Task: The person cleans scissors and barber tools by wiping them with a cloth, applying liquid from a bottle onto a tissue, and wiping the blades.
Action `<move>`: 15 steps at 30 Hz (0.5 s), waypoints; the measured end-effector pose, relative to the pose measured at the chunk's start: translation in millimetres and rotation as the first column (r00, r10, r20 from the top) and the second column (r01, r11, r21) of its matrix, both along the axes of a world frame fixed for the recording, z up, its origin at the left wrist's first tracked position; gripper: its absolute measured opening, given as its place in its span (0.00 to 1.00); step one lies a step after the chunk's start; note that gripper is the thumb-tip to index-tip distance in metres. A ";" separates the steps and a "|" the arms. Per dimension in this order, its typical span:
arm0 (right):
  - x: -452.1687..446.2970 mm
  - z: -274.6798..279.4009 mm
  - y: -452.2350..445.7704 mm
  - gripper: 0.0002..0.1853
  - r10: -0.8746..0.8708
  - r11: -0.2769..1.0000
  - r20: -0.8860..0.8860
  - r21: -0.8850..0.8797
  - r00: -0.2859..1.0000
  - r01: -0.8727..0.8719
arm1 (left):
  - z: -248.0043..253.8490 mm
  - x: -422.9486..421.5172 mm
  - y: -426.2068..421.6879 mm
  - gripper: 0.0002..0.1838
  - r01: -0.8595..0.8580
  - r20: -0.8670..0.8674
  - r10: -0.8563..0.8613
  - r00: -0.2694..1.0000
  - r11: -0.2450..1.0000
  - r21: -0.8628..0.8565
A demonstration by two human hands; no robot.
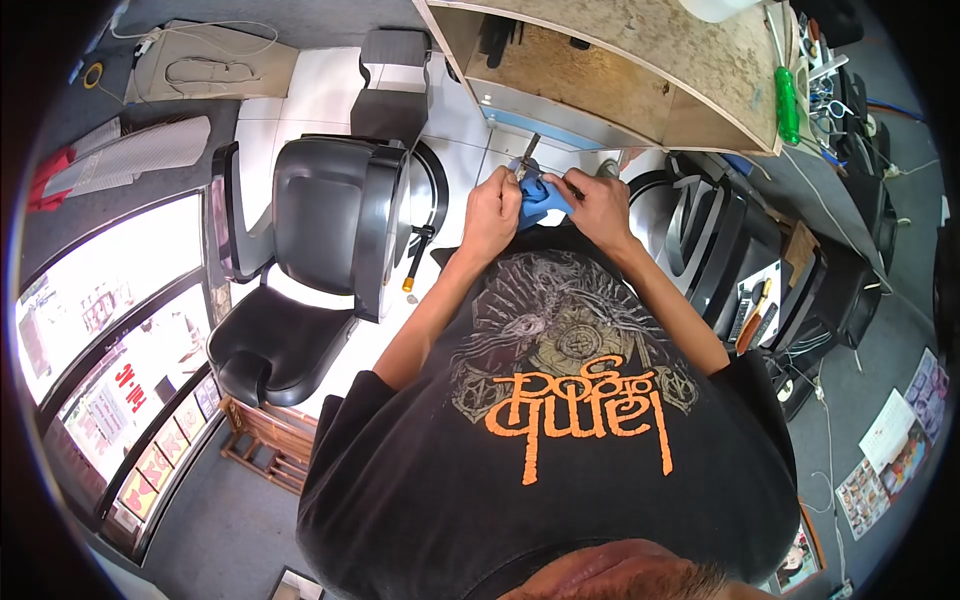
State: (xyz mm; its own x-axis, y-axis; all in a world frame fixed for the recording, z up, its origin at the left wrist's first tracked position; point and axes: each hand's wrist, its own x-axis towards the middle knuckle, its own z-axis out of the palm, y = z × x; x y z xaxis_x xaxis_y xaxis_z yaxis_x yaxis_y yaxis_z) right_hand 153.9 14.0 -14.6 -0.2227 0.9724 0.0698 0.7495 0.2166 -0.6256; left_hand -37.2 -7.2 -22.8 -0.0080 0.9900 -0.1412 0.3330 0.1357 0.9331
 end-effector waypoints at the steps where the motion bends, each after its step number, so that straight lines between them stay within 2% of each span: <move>1: -0.9 -1.9 0.0 0.23 -0.004 1.000 0.003 -0.008 1.000 0.004 | 1.5 -0.7 1.4 0.16 0.001 -0.009 -0.001 1.000 1.000 -0.008; 5: -2.1 -2.0 -2.4 0.23 -0.002 1.000 -0.013 0.010 1.000 0.002 | 3.9 -1.1 2.5 0.16 -0.010 -0.020 0.009 1.000 1.000 -0.023; 8: 1.2 -7.5 0.4 0.23 -0.052 0.997 0.014 -0.059 0.999 0.052 | 3.5 -0.2 2.3 0.16 -0.019 -0.033 0.018 0.999 1.000 -0.019; 11: -3.0 -1.4 -4.0 0.23 -0.020 0.999 -0.073 -0.051 0.997 0.016 | -2.2 1.9 1.3 0.17 -0.037 0.014 0.036 0.999 0.999 0.037; 14: 3.0 -12.8 -0.5 0.18 -0.050 0.989 -0.036 -0.141 0.998 0.045 | -1.8 1.1 0.6 0.17 -0.040 0.003 0.040 0.999 0.999 0.017; 15: 1.8 -13.2 -0.4 0.16 -0.066 0.985 -0.149 -0.170 0.987 0.040 | -1.6 0.9 1.0 0.16 -0.036 0.005 0.036 0.999 0.999 0.017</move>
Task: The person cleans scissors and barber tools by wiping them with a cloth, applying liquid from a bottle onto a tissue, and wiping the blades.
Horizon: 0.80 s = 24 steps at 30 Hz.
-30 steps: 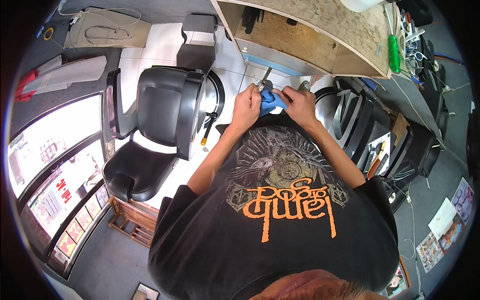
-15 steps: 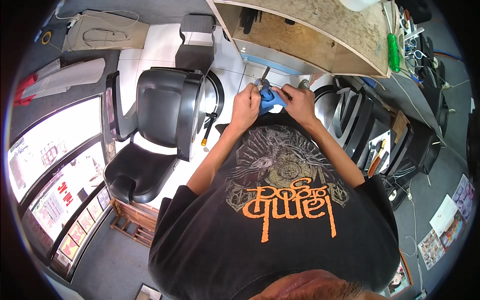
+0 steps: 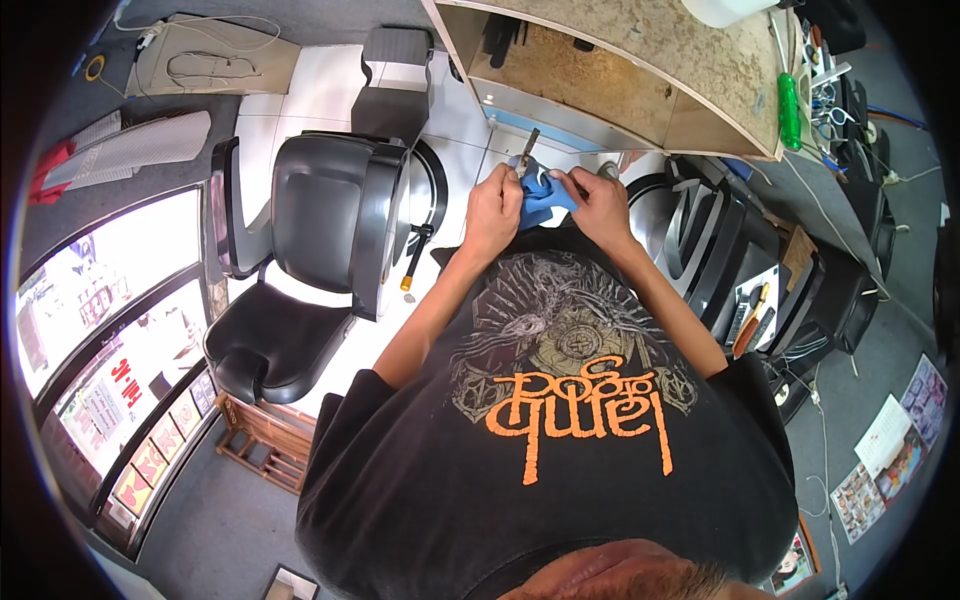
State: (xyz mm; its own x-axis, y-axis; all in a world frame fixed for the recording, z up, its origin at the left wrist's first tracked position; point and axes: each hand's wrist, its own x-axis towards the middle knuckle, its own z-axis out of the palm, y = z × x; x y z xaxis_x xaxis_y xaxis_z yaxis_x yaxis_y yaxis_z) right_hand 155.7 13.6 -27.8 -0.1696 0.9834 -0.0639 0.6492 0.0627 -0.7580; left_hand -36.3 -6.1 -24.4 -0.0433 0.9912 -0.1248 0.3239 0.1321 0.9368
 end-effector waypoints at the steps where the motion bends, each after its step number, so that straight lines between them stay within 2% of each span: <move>1: -2.4 -0.3 -0.2 0.15 -0.015 1.000 -0.115 -0.025 0.993 0.012 | 0.1 -0.1 0.1 0.16 0.003 0.002 -0.003 1.000 1.000 -0.001; 2: -4.0 0.2 -0.7 0.13 -0.033 0.998 -0.228 -0.053 0.973 0.021 | 0.6 -0.3 -0.2 0.16 0.007 0.005 -0.007 1.000 1.000 -0.003; 5: 1.4 -2.5 1.9 0.10 0.031 0.988 -0.228 -0.139 0.973 -0.064 | 3.0 -0.4 1.1 0.15 -0.002 0.024 0.002 1.000 1.000 -0.027; 8: 1.0 6.8 4.2 0.10 -0.010 0.980 -0.168 -0.197 0.986 -0.023 | 1.0 -2.1 0.7 0.15 0.015 0.029 -0.015 0.999 1.000 -0.011; 11: 4.8 10.0 1.6 0.10 0.098 0.984 -0.085 -0.138 0.992 -0.109 | -0.8 -3.7 0.2 0.15 0.023 0.018 -0.022 1.000 0.999 -0.042; 14: 5.8 8.4 5.0 0.10 0.055 0.985 -0.101 -0.156 0.993 -0.071 | -0.1 -4.0 -0.6 0.15 0.030 0.034 -0.029 0.999 0.999 -0.029; 17: 7.5 7.6 3.6 0.09 0.111 0.978 -0.048 -0.174 0.993 -0.118 | 0.3 -5.0 -1.0 0.15 0.035 0.040 -0.033 0.999 0.999 -0.032; 20: 7.7 14.6 5.3 0.10 0.051 0.984 -0.148 -0.162 0.988 -0.075 | 4.0 -4.8 -2.7 0.15 0.046 0.040 -0.045 0.998 0.998 -0.031; 24: 8.5 12.6 5.0 0.10 0.097 0.982 -0.110 -0.148 0.989 -0.113 | 3.0 -4.8 -2.3 0.15 0.045 0.023 -0.044 0.999 0.998 -0.047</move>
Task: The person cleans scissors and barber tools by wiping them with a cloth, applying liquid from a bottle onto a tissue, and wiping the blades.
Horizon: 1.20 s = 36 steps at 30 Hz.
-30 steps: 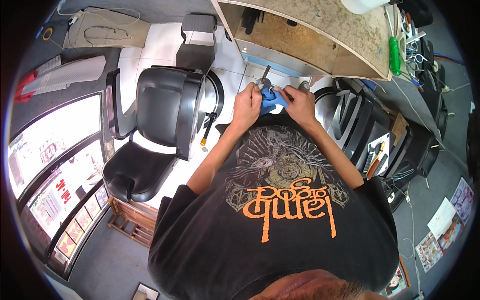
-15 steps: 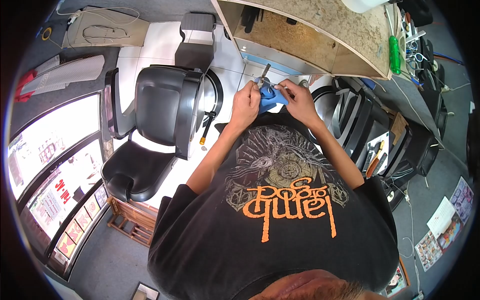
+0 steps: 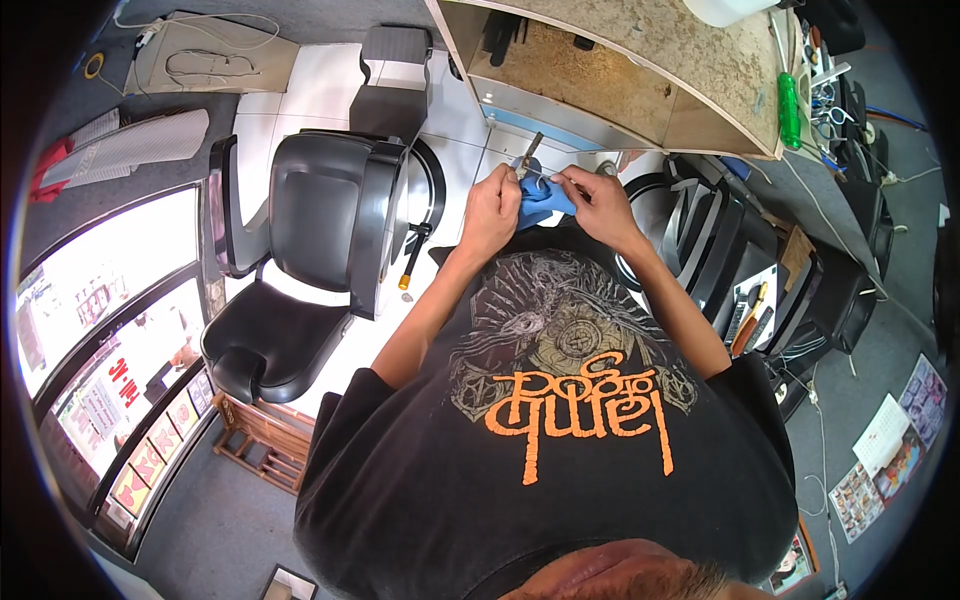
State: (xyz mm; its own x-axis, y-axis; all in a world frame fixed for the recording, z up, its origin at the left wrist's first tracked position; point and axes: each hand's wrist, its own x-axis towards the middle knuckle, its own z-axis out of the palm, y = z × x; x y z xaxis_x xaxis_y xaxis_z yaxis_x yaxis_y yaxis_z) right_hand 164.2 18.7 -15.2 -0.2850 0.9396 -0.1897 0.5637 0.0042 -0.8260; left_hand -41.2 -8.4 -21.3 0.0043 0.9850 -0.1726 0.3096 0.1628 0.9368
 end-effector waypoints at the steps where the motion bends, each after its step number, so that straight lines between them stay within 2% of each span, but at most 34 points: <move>1: 0.3 1.3 0.8 0.11 0.008 1.000 -0.004 0.009 1.000 -0.008 | 0.1 -0.6 -0.3 0.15 0.005 -0.011 -0.005 1.000 1.000 0.003; 5: 1.6 0.7 3.6 0.12 -0.025 0.999 0.025 -0.039 0.999 0.026 | -3.4 3.0 -1.6 0.17 -0.022 0.021 0.021 1.000 0.998 0.064; 8: 0.1 1.0 -1.3 0.12 0.034 0.998 0.009 0.048 0.999 -0.034 | -4.8 1.4 -2.0 0.17 -0.023 0.017 0.023 1.000 0.998 0.053; 11: 1.6 7.9 4.1 0.12 -0.013 0.999 0.046 -0.049 0.999 0.015 | -3.7 1.8 -2.5 0.16 -0.015 0.015 0.014 1.000 0.999 0.039; 23: 2.0 1.3 2.8 0.12 0.021 1.000 0.029 -0.018 0.999 -0.021 | 1.3 0.0 -0.2 0.15 0.010 -0.030 -0.011 0.999 1.000 -0.029; 26: 2.4 0.9 4.7 0.12 -0.012 0.998 0.046 -0.068 0.999 0.015 | -0.1 1.3 -0.7 0.15 0.005 -0.007 -0.005 1.000 1.000 0.011; 29: -0.3 5.1 1.6 0.13 0.010 1.000 0.007 -0.021 1.000 -0.009 | -0.4 0.7 -1.4 0.15 -0.001 -0.019 0.000 1.000 1.000 -0.020; 36: 2.3 -2.2 -0.8 0.10 0.012 0.998 0.013 -0.057 1.000 -0.012 | -0.6 1.8 -1.3 0.15 -0.001 -0.038 0.001 0.999 1.000 0.005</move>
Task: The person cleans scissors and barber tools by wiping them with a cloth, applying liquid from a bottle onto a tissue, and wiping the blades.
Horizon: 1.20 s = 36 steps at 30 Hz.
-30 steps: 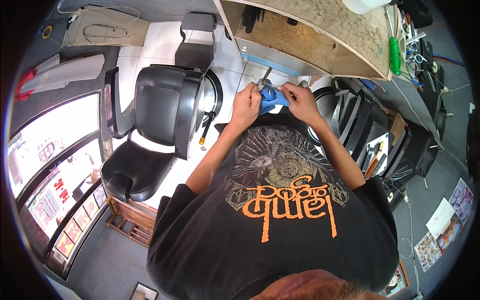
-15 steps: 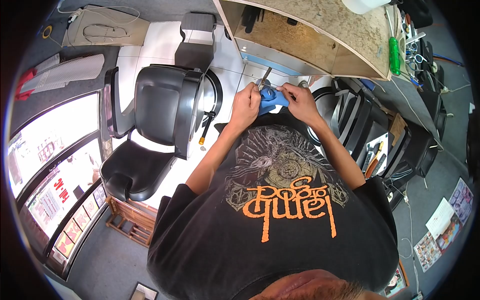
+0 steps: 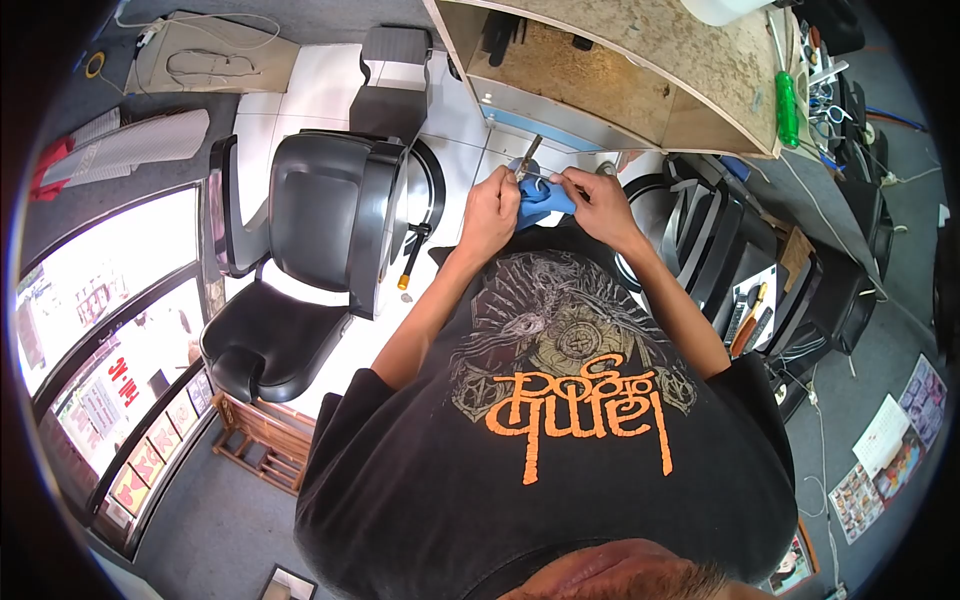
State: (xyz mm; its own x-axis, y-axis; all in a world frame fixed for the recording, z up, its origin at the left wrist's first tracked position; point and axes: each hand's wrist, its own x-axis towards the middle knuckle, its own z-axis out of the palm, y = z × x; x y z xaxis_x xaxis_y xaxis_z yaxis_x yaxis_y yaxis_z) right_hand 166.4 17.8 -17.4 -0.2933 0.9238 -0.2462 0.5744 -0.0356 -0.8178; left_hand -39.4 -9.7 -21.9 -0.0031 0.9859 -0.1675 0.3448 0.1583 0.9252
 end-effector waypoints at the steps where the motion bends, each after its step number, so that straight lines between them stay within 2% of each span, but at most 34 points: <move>1: 1.4 1.1 2.3 0.10 0.000 1.000 0.026 -0.023 1.000 0.001 | -1.5 0.4 -0.7 0.15 -0.003 -0.003 0.003 1.000 1.000 0.001; 5: 1.2 -5.5 -1.9 0.10 0.016 1.000 -0.003 0.006 1.000 -0.016 | -3.1 1.9 -2.2 0.16 -0.023 0.044 0.020 0.999 0.998 0.060; 8: 1.3 -13.0 -4.0 0.13 -0.019 0.997 -0.121 0.069 0.992 0.028 | -1.0 1.4 -4.3 0.15 -0.020 0.025 0.020 0.999 1.000 0.006; 11: 3.0 -5.7 1.6 0.18 -0.243 0.930 -0.335 -0.347 0.910 0.121 | 2.0 1.2 -3.7 0.15 -0.013 0.020 0.013 1.000 1.000 -0.003; 14: 5.8 18.4 6.4 0.19 -0.547 0.649 -0.442 -0.761 0.710 0.026 | 2.6 0.6 -2.2 0.15 -0.023 0.016 0.024 1.000 1.000 -0.021; 17: 0.6 22.6 7.2 0.17 -0.526 0.652 -0.394 -0.756 0.754 0.060 | 1.6 1.9 -2.7 0.15 -0.029 0.059 0.028 0.998 0.999 0.015; 23: -0.1 13.5 6.8 0.20 -0.369 0.795 -0.330 -0.597 0.869 0.110 | -0.3 2.8 -3.5 0.18 -0.029 0.029 0.028 0.999 0.999 0.015; 25: 4.9 -11.1 6.6 0.22 -0.179 0.955 -0.273 -0.280 0.945 0.100 | -0.6 4.1 -3.5 0.18 -0.031 0.040 0.029 0.999 0.999 0.037; 26: 2.4 -10.2 8.4 0.23 -0.092 0.992 -0.217 -0.109 0.972 0.069 | -0.3 4.3 -3.5 0.18 -0.032 0.045 0.030 0.999 0.998 0.048; 29: 1.0 2.5 8.3 0.22 -0.065 0.997 -0.060 -0.046 0.996 0.062 | 2.0 2.3 -1.8 0.15 -0.015 0.031 0.015 0.999 1.000 0.007; 32: -1.8 10.3 6.8 0.21 0.001 1.000 -0.026 0.030 1.000 -0.001 | 4.6 1.8 -1.1 0.15 -0.019 0.020 0.019 1.000 1.000 0.004; 36: -3.6 15.2 10.5 0.22 -0.009 0.999 0.066 0.033 0.998 0.006 | -0.6 -0.3 -0.6 0.14 -0.014 0.021 0.014 1.000 1.000 0.011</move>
State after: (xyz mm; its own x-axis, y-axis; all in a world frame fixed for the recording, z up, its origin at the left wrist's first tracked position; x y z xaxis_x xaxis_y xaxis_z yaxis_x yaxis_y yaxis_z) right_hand 162.9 28.3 -2.2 -0.2706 0.9338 -0.2342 0.6268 -0.0137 -0.7790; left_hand -39.7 -10.3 -22.5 -0.0133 0.9876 -0.1562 0.3235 0.1521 0.9339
